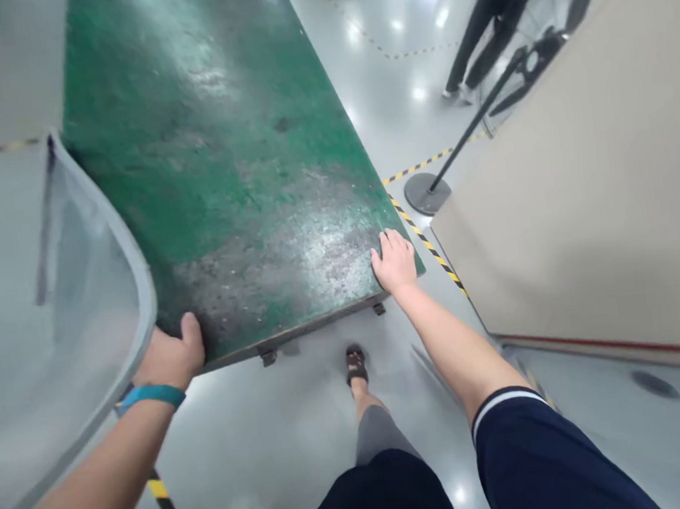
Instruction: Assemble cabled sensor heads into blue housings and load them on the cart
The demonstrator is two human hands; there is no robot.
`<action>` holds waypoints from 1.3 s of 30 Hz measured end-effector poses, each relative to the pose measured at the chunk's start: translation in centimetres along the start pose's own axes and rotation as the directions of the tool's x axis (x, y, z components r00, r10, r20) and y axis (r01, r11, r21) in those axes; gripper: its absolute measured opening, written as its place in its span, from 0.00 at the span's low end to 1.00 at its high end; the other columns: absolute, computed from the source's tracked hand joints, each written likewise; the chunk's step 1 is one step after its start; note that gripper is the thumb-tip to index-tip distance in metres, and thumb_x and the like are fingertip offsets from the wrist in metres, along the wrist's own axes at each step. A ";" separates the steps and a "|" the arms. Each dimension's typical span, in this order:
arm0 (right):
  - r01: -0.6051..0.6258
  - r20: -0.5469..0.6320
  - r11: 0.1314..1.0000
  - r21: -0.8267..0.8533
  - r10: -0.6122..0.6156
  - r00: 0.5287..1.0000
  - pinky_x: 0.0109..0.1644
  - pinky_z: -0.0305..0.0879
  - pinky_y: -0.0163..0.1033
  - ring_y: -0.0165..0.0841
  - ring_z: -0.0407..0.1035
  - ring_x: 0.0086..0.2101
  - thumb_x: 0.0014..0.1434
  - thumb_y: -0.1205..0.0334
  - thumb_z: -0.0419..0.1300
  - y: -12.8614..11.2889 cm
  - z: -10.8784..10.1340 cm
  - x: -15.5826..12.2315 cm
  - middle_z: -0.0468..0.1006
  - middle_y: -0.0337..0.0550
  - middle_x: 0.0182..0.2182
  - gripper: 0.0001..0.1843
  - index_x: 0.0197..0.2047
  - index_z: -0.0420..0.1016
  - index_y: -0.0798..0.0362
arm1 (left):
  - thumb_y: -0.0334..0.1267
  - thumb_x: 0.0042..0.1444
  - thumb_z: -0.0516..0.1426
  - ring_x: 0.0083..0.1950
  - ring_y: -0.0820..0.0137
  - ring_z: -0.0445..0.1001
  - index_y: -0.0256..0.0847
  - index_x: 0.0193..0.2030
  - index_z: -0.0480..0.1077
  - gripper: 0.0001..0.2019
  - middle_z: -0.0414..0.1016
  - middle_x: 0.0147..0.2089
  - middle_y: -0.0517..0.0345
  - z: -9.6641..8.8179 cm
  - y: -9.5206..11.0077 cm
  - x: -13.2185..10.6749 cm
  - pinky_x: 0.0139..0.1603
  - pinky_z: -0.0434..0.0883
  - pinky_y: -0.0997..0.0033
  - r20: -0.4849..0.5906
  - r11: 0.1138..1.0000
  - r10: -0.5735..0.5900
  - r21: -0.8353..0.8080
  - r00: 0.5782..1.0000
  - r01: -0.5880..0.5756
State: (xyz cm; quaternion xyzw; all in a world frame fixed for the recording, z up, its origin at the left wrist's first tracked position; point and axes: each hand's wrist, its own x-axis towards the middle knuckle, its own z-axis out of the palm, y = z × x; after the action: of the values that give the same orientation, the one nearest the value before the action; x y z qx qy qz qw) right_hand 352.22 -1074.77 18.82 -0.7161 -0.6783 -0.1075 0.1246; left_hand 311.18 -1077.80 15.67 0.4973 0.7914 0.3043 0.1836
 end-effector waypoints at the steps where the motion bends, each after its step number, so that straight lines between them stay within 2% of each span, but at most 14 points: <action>1: -0.013 -0.006 1.000 -0.007 0.013 1.000 0.68 0.50 0.54 0.45 0.55 0.65 0.71 0.53 0.48 -0.7 -0.5 0.0 0.65 0.58 0.66 0.27 0.65 0.67 0.61 | 0.50 0.58 0.54 0.69 0.41 0.62 0.20 0.66 0.61 0.37 0.66 0.66 0.31 -0.8 0.0 0.4 0.72 0.53 0.33 -0.016 0.999 0.022 0.028 1.000 -0.022; 4: -0.040 -0.012 0.998 -0.039 0.040 0.999 0.68 0.48 0.57 0.46 0.55 0.66 0.71 0.52 0.48 -2.8 -2.0 0.2 0.64 0.59 0.67 0.27 0.64 0.68 0.61 | 0.52 0.60 0.50 0.73 0.41 0.56 0.20 0.65 0.64 0.36 0.59 0.70 0.26 -2.8 -0.5 1.7 0.74 0.51 0.37 -0.073 0.983 0.123 0.149 0.990 -0.111; 6: -0.047 -0.012 0.997 -0.062 0.047 0.999 0.68 0.47 0.57 0.46 0.55 0.66 0.70 0.52 0.47 -4.0 -3.0 0.3 0.64 0.59 0.67 0.28 0.65 0.68 0.61 | 0.53 0.62 0.48 0.74 0.43 0.55 0.21 0.64 0.66 0.36 0.59 0.70 0.25 -3.6 -1.2 2.4 0.73 0.52 0.39 -0.089 0.968 0.169 0.203 0.982 -0.148; 10: -0.052 0.006 0.993 -0.102 0.053 0.999 0.68 0.47 0.57 0.46 0.55 0.66 0.70 0.51 0.46 -5.5 -4.6 0.2 0.63 0.58 0.67 0.29 0.65 0.68 0.61 | 0.54 0.63 0.47 0.73 0.44 0.55 0.23 0.64 0.66 0.35 0.59 0.71 0.26 -4.7 -2.5 3.1 0.73 0.53 0.39 -0.104 0.959 0.194 0.231 0.975 -0.166; 14: -0.065 0.039 0.990 -0.122 0.070 0.997 0.68 0.49 0.55 0.45 0.55 0.67 0.70 0.51 0.45 -6.0 -5.8 -0.5 0.64 0.56 0.67 0.29 0.65 0.68 0.60 | 0.54 0.64 0.46 0.73 0.45 0.55 0.24 0.64 0.66 0.35 0.59 0.71 0.27 -5.7 -3.0 2.8 0.73 0.53 0.39 -0.124 0.946 0.222 0.269 0.967 -0.183; 17: -0.080 0.024 0.990 -0.114 0.083 0.996 0.69 0.49 0.54 0.45 0.56 0.66 0.70 0.52 0.44 -5.6 -6.2 -0.7 0.65 0.56 0.66 0.29 0.65 0.68 0.59 | 0.53 0.64 0.45 0.73 0.45 0.56 0.24 0.64 0.67 0.34 0.59 0.70 0.27 -6.3 -2.4 2.5 0.72 0.54 0.39 -0.094 0.930 0.236 0.311 0.967 -0.196; 20: -0.086 -0.001 0.993 -0.081 0.086 0.996 0.68 0.49 0.55 0.45 0.58 0.65 0.70 0.52 0.44 -4.7 -6.7 0.2 0.66 0.56 0.66 0.29 0.63 0.70 0.59 | 0.50 0.64 0.47 0.73 0.45 0.57 0.25 0.64 0.68 0.32 0.60 0.70 0.28 -6.7 -0.7 2.3 0.72 0.55 0.40 -0.061 0.919 0.213 0.351 0.975 -0.179; 23: -0.071 0.003 0.996 -0.046 0.071 0.997 0.68 0.50 0.55 0.45 0.58 0.65 0.70 0.52 0.45 -4.1 -7.7 1.2 0.66 0.56 0.66 0.28 0.63 0.70 0.59 | 0.49 0.64 0.47 0.72 0.46 0.58 0.26 0.64 0.68 0.31 0.61 0.70 0.30 -7.5 1.1 1.9 0.72 0.57 0.42 -0.072 0.918 0.167 0.375 0.983 -0.129; 25: -0.066 0.020 0.997 -0.028 0.067 0.998 0.68 0.50 0.56 0.46 0.57 0.66 0.70 0.52 0.46 -4.4 -8.6 1.3 0.65 0.56 0.66 0.28 0.64 0.70 0.58 | 0.49 0.64 0.45 0.72 0.48 0.59 0.27 0.63 0.69 0.31 0.62 0.69 0.31 -8.3 1.2 1.6 0.72 0.57 0.43 -0.078 0.916 0.151 0.387 0.985 -0.110; 27: -0.072 0.042 0.997 -0.017 0.073 0.996 0.68 0.50 0.56 0.47 0.57 0.66 0.70 0.51 0.47 -5.5 -9.0 0.6 0.65 0.56 0.67 0.29 0.64 0.70 0.58 | 0.50 0.64 0.44 0.73 0.49 0.59 0.28 0.63 0.69 0.31 0.63 0.70 0.32 -9.1 0.3 1.8 0.73 0.57 0.46 -0.067 0.910 0.153 0.399 0.986 -0.114; 30: -0.099 0.067 0.995 -0.019 0.100 0.993 0.69 0.50 0.57 0.48 0.56 0.67 0.70 0.49 0.47 -7.9 -8.3 -0.8 0.63 0.56 0.67 0.29 0.64 0.71 0.57 | 0.50 0.64 0.42 0.73 0.50 0.58 0.28 0.64 0.68 0.33 0.62 0.71 0.35 -9.6 -2.4 3.6 0.73 0.57 0.47 -0.025 0.904 0.149 0.408 0.989 -0.126; 33: -0.134 0.076 0.991 -0.031 0.136 0.988 0.69 0.51 0.57 0.49 0.56 0.67 0.69 0.50 0.47 -9.5 -6.1 -1.3 0.63 0.54 0.68 0.29 0.64 0.72 0.56 | 0.51 0.65 0.41 0.72 0.50 0.60 0.31 0.65 0.69 0.33 0.62 0.72 0.38 -8.8 -4.5 6.2 0.72 0.60 0.46 0.038 0.906 0.098 0.410 0.994 -0.105; 36: -0.145 0.081 0.988 -0.053 0.149 0.986 0.69 0.51 0.56 0.48 0.56 0.67 0.69 0.51 0.46 -9.3 -4.3 -0.8 0.63 0.53 0.68 0.29 0.65 0.71 0.56 | 0.51 0.66 0.41 0.73 0.51 0.60 0.33 0.66 0.68 0.32 0.62 0.72 0.40 -7.2 -4.4 7.8 0.72 0.60 0.46 0.079 0.900 0.066 0.426 0.995 -0.094; 39: -0.142 0.063 0.986 -0.084 0.147 0.987 0.68 0.51 0.55 0.46 0.57 0.67 0.69 0.53 0.43 -7.5 -3.7 0.1 0.64 0.52 0.67 0.30 0.64 0.72 0.57 | 0.50 0.66 0.42 0.73 0.52 0.58 0.33 0.66 0.68 0.31 0.62 0.72 0.41 -5.9 -2.6 8.0 0.72 0.59 0.47 0.058 0.891 0.105 0.437 0.993 -0.120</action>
State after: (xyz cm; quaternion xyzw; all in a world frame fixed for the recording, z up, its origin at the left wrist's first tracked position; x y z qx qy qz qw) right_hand 344.77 -1075.52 22.57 -0.7711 -0.6236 -0.1000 0.0802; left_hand 302.40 -1073.24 18.46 0.5759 0.8063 0.1196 0.0617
